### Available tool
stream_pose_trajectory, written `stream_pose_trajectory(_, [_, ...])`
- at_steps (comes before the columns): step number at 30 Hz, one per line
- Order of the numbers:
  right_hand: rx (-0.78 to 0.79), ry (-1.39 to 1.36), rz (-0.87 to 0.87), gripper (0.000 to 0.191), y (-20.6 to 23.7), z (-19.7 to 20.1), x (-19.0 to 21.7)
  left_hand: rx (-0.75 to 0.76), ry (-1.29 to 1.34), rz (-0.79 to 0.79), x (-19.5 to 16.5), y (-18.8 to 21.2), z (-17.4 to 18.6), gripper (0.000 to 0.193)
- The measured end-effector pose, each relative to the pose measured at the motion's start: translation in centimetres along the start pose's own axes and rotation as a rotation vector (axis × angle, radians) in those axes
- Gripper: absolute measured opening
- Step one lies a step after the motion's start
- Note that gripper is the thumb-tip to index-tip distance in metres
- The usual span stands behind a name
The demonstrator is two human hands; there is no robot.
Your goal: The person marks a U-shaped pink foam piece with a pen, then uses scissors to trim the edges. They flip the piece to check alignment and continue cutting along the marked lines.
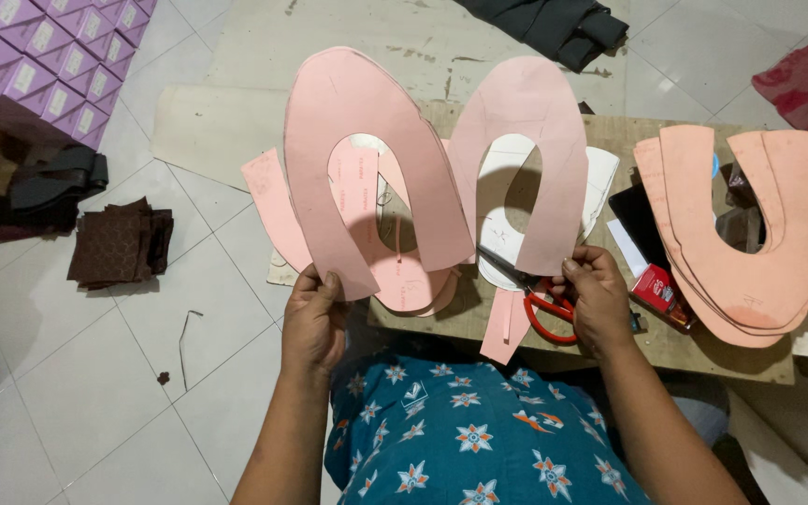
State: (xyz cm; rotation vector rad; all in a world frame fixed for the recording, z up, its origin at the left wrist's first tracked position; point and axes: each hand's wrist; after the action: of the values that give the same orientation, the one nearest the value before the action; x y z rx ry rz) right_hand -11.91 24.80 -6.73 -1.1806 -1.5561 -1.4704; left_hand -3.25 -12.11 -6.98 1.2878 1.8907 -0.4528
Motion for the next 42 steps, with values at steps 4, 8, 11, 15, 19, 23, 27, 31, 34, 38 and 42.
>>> stream_pose_trajectory(4, [0.007, -0.023, 0.009, 0.016, 0.0, 0.0, 0.0, -0.007, 0.011, 0.027, 0.2, 0.0, 0.2, 0.017])
stream_pose_trajectory(8, [0.000, -0.037, 0.000, 0.015, -0.2, 0.1, -0.3, -0.030, -0.001, 0.032, 0.2, 0.2, -0.1, 0.018])
stream_pose_trajectory(11, [0.006, -0.035, 0.010, 0.016, -0.5, 0.3, -0.6, -0.043, 0.001, 0.029, 0.2, 0.1, -0.2, 0.018])
stream_pose_trajectory(15, [0.011, -0.030, 0.010, 0.016, -0.7, 0.5, -0.8, -0.023, -0.002, 0.020, 0.4, 0.1, 0.1, 0.018])
stream_pose_trajectory(19, [0.024, -0.054, 0.011, 0.017, -0.8, 0.6, -1.0, -0.022, 0.002, 0.026, 0.4, -0.1, 0.3, 0.018])
stream_pose_trajectory(23, [0.031, -0.064, 0.016, 0.016, -0.7, 0.6, -1.0, -0.045, 0.010, 0.027, 0.3, -0.2, 0.1, 0.019])
stream_pose_trajectory(27, [0.019, -0.094, -0.012, 0.016, -0.8, 0.4, -0.6, -0.114, 0.019, 0.038, 0.1, -0.2, 0.0, 0.021])
stream_pose_trajectory(31, [0.030, -0.174, -0.025, 0.016, -0.7, 0.4, -0.1, -0.137, 0.049, 0.024, -0.3, -0.4, -0.1, 0.026])
stream_pose_trajectory(34, [0.054, -0.281, 0.012, 0.016, -1.0, 0.7, 0.3, -0.155, 0.069, 0.019, -0.2, -0.5, -0.2, 0.027])
stream_pose_trajectory(38, [0.051, -0.357, 0.010, 0.016, -1.3, 1.2, 0.7, -0.186, 0.042, 0.050, 0.4, -0.7, 0.1, 0.028])
stream_pose_trajectory(42, [0.073, -0.413, 0.031, 0.016, -1.3, 1.6, 0.9, -0.131, -0.008, 0.063, 1.8, -0.7, 0.7, 0.023])
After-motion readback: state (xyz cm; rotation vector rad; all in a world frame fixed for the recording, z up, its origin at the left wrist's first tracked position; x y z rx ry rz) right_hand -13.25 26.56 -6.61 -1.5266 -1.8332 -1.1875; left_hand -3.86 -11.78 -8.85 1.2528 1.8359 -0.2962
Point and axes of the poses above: each hand's wrist, its own y-axis away from the middle knuckle, its own z-axis out of the back of the hand, x = y × z, and after that the axes turned 8 degrees about -z, right-handed
